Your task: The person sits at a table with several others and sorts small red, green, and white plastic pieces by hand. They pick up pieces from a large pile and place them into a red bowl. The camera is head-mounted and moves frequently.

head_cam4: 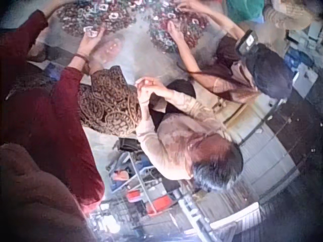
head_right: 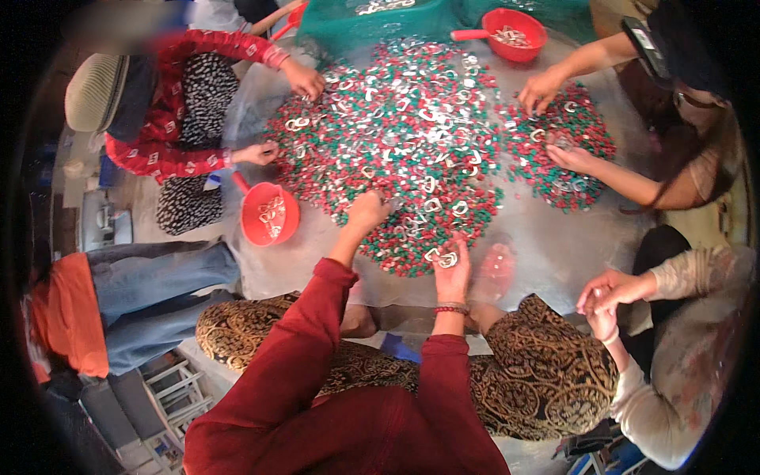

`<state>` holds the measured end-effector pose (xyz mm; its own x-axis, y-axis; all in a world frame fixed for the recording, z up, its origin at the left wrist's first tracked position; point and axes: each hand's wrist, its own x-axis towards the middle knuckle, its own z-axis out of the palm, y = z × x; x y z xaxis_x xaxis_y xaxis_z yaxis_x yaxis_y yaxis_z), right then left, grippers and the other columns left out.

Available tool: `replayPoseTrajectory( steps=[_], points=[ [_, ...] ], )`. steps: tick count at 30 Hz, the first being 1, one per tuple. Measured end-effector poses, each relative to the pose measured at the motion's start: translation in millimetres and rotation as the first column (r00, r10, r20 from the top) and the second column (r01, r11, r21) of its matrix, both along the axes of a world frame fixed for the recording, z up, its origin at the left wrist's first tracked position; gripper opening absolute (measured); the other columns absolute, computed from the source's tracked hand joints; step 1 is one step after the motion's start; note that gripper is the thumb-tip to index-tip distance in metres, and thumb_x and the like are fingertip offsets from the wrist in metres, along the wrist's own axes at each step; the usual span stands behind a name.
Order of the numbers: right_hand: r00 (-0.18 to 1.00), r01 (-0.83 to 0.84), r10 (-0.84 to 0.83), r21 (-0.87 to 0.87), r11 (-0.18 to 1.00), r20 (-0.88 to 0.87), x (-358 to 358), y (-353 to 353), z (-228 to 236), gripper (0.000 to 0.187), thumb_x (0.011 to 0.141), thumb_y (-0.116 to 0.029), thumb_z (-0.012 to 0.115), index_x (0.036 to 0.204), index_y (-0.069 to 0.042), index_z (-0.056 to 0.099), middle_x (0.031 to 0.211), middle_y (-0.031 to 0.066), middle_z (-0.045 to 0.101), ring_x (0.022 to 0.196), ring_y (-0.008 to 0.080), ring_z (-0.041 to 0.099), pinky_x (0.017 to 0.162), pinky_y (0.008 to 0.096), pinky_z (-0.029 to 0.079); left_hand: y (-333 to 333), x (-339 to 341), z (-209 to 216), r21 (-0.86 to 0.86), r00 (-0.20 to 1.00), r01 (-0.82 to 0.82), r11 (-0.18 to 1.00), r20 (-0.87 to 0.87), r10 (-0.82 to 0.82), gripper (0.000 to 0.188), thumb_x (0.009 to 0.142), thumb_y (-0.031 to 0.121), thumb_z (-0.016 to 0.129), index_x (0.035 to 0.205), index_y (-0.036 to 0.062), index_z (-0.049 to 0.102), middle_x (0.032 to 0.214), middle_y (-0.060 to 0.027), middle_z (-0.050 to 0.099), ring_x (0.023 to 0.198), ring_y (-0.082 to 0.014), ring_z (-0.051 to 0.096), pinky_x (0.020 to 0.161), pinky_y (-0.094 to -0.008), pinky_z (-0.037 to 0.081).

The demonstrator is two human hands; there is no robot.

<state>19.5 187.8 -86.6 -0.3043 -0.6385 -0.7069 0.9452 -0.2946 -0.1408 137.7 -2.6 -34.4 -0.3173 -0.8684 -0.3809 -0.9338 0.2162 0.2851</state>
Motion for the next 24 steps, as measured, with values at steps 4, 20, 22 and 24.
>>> replayPoseTrajectory(
  steps=[4, 20, 22, 24],
  points=[
    [0.879, -0.211, 0.295, 0.249, 0.945, -0.374, 9, -3, -3, 0.022, 0.091, -0.02, 0.052, 0.109, -0.007, 0.055, 0.075, 0.0025, 0.054, 0.056, 0.0104, 0.05, 0.043, 0.0237, 0.037, -2, -7, -13, -0.547, 0.983, 0.105, 0.831, -0.069, -0.17, 0.023, 0.074, 0.019, 0.065, 0.092, 0.0051, 0.064, 0.086, -0.0173, 0.065, 0.083, -0.0374, 0.061, 0.076, -0.0426, 0.049],
    [0.986, 0.067, -0.004, -0.375, 0.925, 0.165, -21, -9, 4, 0.049, 0.096, -0.041, 0.037, 0.127, -0.004, 0.046, 0.129, 0.0145, 0.049, 0.118, 0.0327, 0.046, 0.101, 0.0485, 0.035, 19, -21, -44, -0.148, 0.815, 0.329, 0.933, -0.454, -0.36, 0.019, 0.079, 0.008, 0.062, 0.098, 0.0073, 0.067, 0.089, -0.0123, 0.063, 0.078, -0.0269, 0.062, 0.071, -0.0356, 0.049],
    [0.979, 0.094, -0.009, -0.412, 0.907, 0.204, -22, -15, 12, 0.057, 0.095, -0.045, 0.034, 0.13, -0.001, 0.042, 0.133, 0.0186, 0.044, 0.126, 0.0349, 0.038, 0.106, 0.0506, 0.027, 25, -14, -39, -0.078, 0.833, 0.21, 0.975, -0.507, -0.22, 0.018, 0.079, 0.008, 0.061, 0.096, 0.0052, 0.067, 0.087, -0.0123, 0.065, 0.079, -0.0264, 0.063, 0.071, -0.0341, 0.05],
    [0.972, 0.133, -0.043, -0.392, 0.91, 0.231, -25, -16, 19, 0.058, 0.095, -0.045, 0.034, 0.13, 0.0, 0.042, 0.134, 0.0195, 0.042, 0.124, 0.0362, 0.04, 0.101, 0.0495, 0.036, 31, -14, -38, -0.008, 0.846, 0.155, 0.988, -0.516, -0.137, 0.018, 0.08, 0.008, 0.061, 0.097, 0.0049, 0.066, 0.089, -0.0129, 0.065, 0.079, -0.0264, 0.064, 0.072, -0.0337, 0.05]
  ],
)
